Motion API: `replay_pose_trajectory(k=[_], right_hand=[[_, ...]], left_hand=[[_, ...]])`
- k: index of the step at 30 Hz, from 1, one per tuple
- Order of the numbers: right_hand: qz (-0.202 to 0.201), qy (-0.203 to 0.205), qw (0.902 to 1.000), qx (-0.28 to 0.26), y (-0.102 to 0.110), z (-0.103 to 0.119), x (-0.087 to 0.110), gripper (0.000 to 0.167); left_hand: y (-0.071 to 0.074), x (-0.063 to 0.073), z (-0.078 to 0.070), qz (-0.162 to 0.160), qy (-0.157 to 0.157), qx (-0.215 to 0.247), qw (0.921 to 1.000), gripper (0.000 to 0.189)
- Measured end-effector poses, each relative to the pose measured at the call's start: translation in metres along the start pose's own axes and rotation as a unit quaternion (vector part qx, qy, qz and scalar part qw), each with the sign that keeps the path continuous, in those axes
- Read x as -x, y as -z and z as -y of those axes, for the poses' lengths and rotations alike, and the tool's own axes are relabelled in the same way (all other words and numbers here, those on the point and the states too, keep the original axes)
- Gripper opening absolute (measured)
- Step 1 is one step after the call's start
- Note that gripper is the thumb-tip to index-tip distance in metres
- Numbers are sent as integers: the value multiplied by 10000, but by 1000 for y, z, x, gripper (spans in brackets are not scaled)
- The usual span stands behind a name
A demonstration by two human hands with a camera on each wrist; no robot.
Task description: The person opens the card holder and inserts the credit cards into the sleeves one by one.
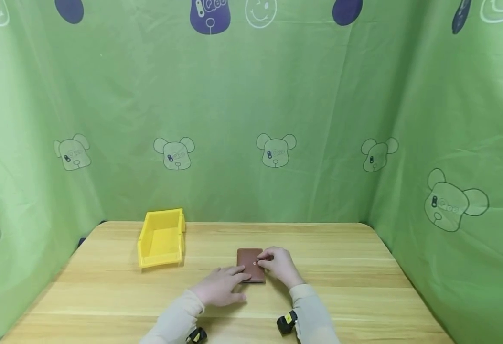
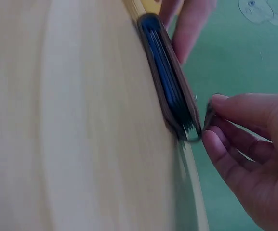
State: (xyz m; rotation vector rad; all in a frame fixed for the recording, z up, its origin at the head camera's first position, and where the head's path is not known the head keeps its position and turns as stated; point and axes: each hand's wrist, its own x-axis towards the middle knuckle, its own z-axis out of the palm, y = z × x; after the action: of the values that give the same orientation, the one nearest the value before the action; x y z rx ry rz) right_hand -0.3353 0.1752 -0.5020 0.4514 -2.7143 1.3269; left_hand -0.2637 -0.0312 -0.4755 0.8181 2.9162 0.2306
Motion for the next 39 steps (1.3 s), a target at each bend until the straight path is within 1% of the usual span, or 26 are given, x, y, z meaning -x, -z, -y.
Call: replay_pose_trajectory(k=[3, 6, 11, 16, 19, 22, 27, 32, 36, 39], right_hand=[[-124, 138, 9990, 394, -6, 6, -1, 3], [-155, 157, 9969, 753, -10, 10, -3, 6], [-138, 81, 9952, 967, -13, 12, -3, 10], [-131, 338, 9923, 1181, -15, 16, -3, 9], [-69, 498, 9917, 1185, -14, 18, -2, 10], [-76, 527, 9927, 1078, -13, 18, -2, 12], [-367, 323, 9956, 794, -13, 17, -3, 11], [-445, 98, 9977, 503, -14, 16, -4, 12], [-414, 53, 9977, 538, -15, 18, -5, 13], [-350, 214, 9966, 710, -16, 20, -7, 14]], left_hand=[[0, 0, -1, -17, -8, -36, 10000, 59], [-1, 0, -2, -37, -7, -54, 10000, 59], [-4, -2, -2, -29, 26, -36, 10000, 60], [-7, -3, 0, -20, 38, 39, 10000, 60], [-6, -3, 0, -33, 18, 43, 10000, 61], [-7, -3, 0, -37, 8, 58, 10000, 61], [-7, -4, 1, -37, -13, 63, 10000, 61], [-7, -5, 1, -25, -18, 8, 10000, 61], [-7, -4, 1, 13, -14, 24, 10000, 61], [-7, -4, 2, -42, -32, 9, 10000, 62]])
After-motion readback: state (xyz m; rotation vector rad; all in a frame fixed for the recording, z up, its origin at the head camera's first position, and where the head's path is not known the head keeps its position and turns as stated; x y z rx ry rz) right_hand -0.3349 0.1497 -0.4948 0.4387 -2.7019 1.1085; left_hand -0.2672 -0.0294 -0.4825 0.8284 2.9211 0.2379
